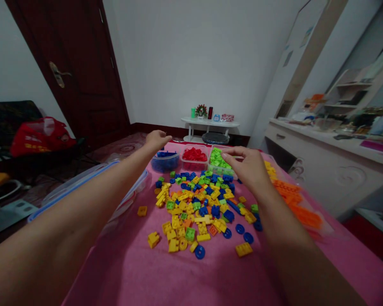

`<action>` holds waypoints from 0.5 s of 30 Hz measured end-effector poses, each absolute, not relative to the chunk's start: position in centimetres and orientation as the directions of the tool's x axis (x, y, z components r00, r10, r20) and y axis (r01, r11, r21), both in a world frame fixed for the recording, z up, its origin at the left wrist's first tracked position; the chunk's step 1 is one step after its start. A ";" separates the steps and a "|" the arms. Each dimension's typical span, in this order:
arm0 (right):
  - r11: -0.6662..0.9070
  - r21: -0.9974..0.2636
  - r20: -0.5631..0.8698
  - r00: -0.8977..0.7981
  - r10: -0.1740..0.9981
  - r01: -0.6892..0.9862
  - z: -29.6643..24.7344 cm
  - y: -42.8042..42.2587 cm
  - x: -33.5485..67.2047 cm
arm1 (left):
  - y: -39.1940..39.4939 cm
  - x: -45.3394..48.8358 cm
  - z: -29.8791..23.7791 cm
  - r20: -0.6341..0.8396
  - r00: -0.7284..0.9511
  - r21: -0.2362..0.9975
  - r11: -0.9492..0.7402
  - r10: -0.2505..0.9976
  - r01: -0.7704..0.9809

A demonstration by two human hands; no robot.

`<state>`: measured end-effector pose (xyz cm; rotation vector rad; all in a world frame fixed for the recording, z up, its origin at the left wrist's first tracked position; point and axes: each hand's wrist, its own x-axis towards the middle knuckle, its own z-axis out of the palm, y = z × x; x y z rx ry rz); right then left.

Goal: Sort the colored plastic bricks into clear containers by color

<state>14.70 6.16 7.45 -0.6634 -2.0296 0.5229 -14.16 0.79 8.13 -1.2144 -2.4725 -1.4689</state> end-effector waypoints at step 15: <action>0.801 -0.329 0.254 -0.770 0.586 0.501 2.8 6.9 13.2 | 0.0 -4.4 -0.1 0.229 0.048 0.286 -0.115 0.972 0.951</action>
